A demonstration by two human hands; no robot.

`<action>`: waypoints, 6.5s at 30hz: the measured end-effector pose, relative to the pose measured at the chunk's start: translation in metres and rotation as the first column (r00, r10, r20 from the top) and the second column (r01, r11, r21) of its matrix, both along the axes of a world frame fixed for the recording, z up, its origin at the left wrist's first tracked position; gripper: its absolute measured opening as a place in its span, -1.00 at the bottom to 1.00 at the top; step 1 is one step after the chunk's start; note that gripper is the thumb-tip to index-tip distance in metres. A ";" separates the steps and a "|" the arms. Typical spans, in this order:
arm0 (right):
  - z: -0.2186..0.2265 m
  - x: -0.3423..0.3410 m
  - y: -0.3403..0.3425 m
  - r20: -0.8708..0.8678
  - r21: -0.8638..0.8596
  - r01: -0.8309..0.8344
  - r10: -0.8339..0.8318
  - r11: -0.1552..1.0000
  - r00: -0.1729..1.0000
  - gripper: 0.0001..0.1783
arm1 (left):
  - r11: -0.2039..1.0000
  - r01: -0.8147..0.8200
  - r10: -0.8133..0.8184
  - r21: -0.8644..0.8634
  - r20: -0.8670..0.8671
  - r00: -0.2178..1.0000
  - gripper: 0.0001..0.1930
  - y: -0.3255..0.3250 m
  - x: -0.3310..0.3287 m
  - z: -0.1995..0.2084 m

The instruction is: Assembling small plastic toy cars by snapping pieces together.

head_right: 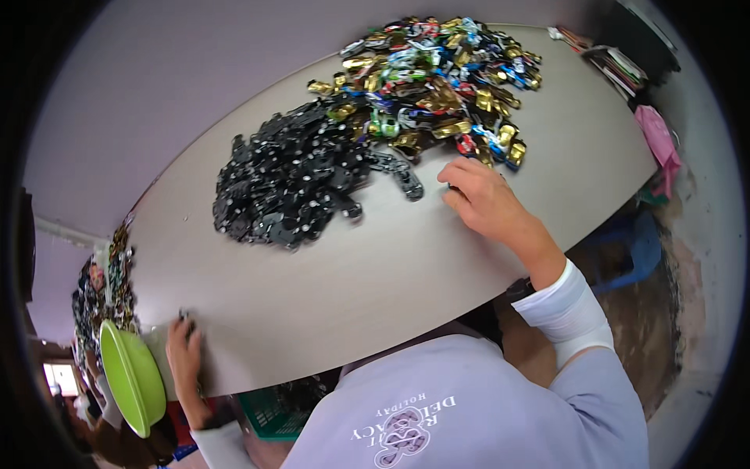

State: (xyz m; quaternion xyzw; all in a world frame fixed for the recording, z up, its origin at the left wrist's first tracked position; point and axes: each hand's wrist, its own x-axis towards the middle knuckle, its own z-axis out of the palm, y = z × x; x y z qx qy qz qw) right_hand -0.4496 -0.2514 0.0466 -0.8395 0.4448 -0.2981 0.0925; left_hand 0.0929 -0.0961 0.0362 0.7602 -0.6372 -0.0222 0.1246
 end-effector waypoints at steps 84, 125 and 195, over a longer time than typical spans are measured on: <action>-0.009 0.051 0.016 0.481 0.341 -0.245 0.055 0.908 0.875 -0.81 | 0.752 0.659 0.257 0.010 -0.925 -0.280 -0.33 -0.131 -0.299 -0.008; 0.005 0.066 0.022 0.740 0.601 -0.473 -0.225 0.645 0.633 -0.79 | 0.828 0.559 0.068 -0.039 -0.983 -0.169 -0.48 -0.128 -0.297 -0.014; 0.003 0.065 0.035 0.369 0.163 -0.118 0.050 0.980 0.928 -0.78 | 0.913 0.319 -0.209 -0.253 -0.964 -0.167 -0.72 -0.114 -0.311 -0.018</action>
